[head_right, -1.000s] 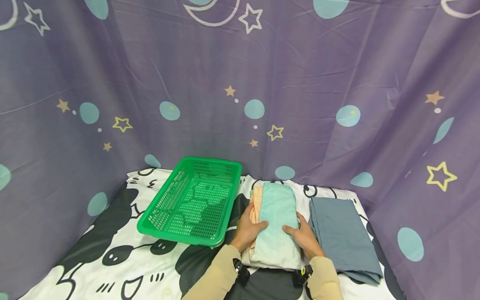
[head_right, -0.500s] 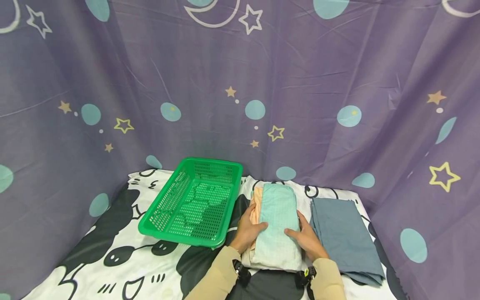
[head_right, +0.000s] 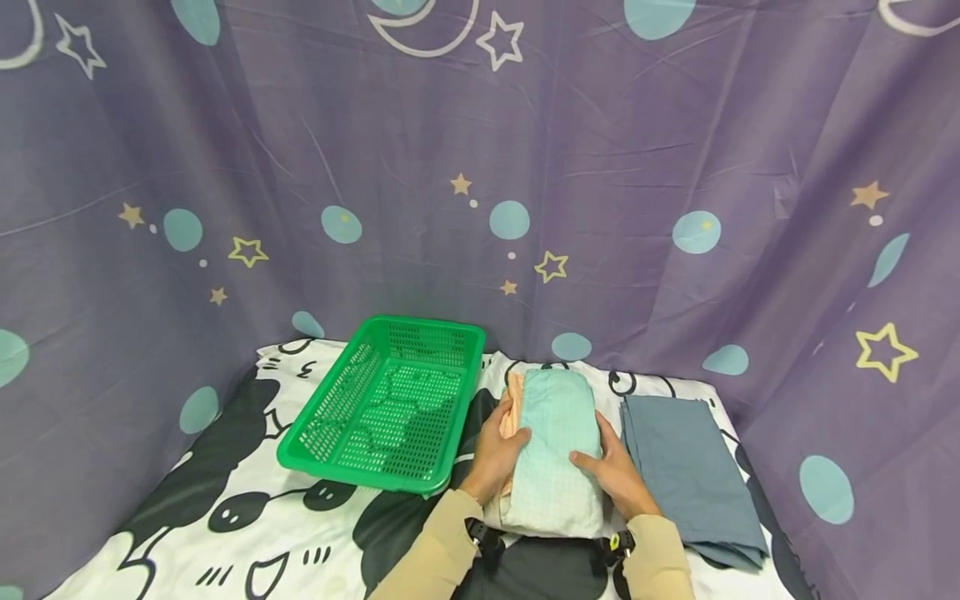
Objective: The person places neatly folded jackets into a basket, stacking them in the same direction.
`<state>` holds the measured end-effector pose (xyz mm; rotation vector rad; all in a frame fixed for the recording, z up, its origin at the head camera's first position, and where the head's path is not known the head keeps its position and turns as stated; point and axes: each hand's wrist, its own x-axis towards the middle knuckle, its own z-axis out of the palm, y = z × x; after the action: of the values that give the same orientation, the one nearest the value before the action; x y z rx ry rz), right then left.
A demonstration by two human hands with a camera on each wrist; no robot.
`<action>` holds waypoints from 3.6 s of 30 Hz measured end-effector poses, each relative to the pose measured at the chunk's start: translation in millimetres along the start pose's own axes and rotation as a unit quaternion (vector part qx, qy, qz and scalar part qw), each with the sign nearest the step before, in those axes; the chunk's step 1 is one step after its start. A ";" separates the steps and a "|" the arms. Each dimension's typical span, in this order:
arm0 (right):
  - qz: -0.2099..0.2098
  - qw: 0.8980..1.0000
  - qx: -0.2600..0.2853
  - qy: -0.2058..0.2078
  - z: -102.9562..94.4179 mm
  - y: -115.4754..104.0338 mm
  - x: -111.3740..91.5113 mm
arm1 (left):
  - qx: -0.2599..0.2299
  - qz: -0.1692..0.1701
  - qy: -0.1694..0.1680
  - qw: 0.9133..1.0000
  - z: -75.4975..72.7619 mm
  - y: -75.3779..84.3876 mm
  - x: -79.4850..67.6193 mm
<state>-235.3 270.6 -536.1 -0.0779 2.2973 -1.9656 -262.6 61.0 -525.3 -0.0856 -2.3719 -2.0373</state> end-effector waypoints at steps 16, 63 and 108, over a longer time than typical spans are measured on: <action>-0.029 0.999 -0.021 0.017 -1.7 -27.8 -7.6 | -0.011 0.023 -0.002 1.000 -10.5 33.5 -3.6; -0.082 0.996 -0.024 0.014 15.2 -82.7 -10.4 | 0.053 0.074 -0.060 0.994 -60.0 93.3 -0.6; -0.150 0.987 0.007 -0.065 67.0 -161.1 18.7 | 0.030 0.114 -0.036 0.992 -144.1 141.7 10.2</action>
<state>-251.6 177.5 -388.3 -0.5642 2.2990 -2.0365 -269.3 -59.8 -363.1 -0.4170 -2.3353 -1.8884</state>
